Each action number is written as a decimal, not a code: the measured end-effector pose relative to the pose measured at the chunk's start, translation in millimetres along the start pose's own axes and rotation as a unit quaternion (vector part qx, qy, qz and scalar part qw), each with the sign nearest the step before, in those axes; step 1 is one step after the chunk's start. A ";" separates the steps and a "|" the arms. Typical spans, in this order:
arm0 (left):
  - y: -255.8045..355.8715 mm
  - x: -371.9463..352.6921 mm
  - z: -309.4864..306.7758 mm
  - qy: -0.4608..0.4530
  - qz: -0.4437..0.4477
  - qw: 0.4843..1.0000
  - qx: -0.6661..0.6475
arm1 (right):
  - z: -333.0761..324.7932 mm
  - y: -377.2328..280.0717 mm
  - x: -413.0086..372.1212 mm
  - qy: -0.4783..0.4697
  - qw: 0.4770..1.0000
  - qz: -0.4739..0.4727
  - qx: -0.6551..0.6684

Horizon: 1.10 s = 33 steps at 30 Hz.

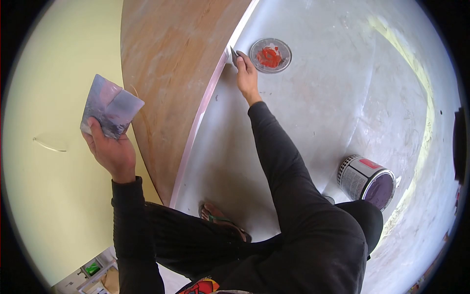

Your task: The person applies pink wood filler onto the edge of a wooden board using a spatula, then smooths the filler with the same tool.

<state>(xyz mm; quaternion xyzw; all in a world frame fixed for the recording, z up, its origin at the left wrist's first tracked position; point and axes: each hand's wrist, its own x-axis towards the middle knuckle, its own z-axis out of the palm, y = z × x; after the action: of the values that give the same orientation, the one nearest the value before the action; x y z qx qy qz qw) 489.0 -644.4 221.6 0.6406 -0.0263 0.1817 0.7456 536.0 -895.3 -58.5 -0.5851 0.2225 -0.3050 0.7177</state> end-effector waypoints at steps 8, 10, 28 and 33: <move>1.0 0.9 -5.8 -0.040 -0.006 0.999 -0.005 | 16.3 -7.9 -40.3 -0.055 0.998 -0.014 -0.013; 2.4 -1.6 -2.3 -0.044 -0.010 0.999 -0.007 | 23.7 -9.4 -68.4 -0.049 0.999 -0.023 -0.005; 0.5 -29.7 13.2 -0.083 -0.231 0.943 -0.224 | -15.3 -138.8 -101.6 -0.251 0.935 0.028 0.250; 12.1 -62.0 43.6 -0.078 -0.284 0.923 -0.246 | -5.5 -221.9 -98.4 -0.262 0.892 -0.075 0.360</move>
<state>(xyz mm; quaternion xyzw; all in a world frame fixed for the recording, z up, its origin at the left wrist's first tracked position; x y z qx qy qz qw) 436.0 -699.8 224.0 0.4295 0.0543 -0.1007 0.8958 422.5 -859.1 153.2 -0.3606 -0.1435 -0.2525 0.8863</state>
